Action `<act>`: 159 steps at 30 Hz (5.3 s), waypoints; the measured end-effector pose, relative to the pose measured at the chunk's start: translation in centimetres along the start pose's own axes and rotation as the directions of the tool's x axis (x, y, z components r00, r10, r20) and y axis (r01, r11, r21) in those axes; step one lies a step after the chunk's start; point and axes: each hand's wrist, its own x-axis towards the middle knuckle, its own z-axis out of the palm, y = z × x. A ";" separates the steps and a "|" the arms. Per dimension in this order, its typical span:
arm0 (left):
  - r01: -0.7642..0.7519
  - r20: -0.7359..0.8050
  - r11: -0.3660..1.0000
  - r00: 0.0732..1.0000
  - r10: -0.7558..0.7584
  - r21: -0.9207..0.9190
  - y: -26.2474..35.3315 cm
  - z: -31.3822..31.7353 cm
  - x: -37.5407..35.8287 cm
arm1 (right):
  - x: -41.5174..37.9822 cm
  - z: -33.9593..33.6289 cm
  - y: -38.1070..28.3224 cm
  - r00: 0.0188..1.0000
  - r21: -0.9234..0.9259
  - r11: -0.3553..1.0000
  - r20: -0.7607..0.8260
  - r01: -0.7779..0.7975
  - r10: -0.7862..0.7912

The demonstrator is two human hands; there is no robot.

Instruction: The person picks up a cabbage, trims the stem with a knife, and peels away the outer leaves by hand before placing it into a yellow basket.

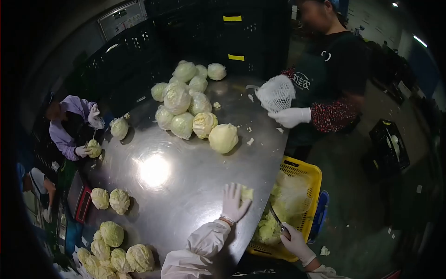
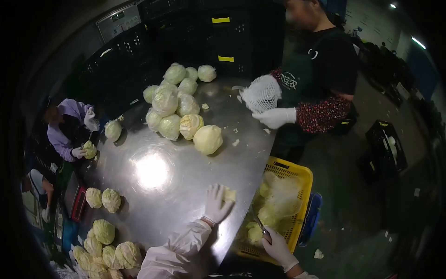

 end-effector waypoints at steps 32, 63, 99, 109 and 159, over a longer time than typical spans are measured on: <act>0.265 0.224 0.302 0.961 -0.162 -0.916 0.5 -12.5 4.1 | -5.6 -3.3 2.1 0.960 0.204 0.938 0.047 -0.280 0.276; 0.127 0.200 0.951 0.977 -0.071 -0.282 8.2 -13.4 -19.1 | -1.9 4.8 -3.0 0.898 -0.254 0.954 0.438 0.161 -0.035; 0.240 0.245 0.857 0.960 -0.138 -0.457 7.3 -15.1 -18.4 | 3.1 2.4 -5.1 0.904 0.329 0.943 0.388 0.045 -0.178; 0.178 0.000 0.874 0.980 -0.199 -0.452 8.8 -12.2 -21.5 | -1.0 3.9 -3.6 0.930 0.377 0.924 0.310 0.069 -0.196; 0.692 0.813 -0.454 0.565 -0.142 -0.561 5.9 -11.4 -24.6 | 2.9 6.0 -4.2 0.810 0.503 0.761 0.584 -0.410 0.050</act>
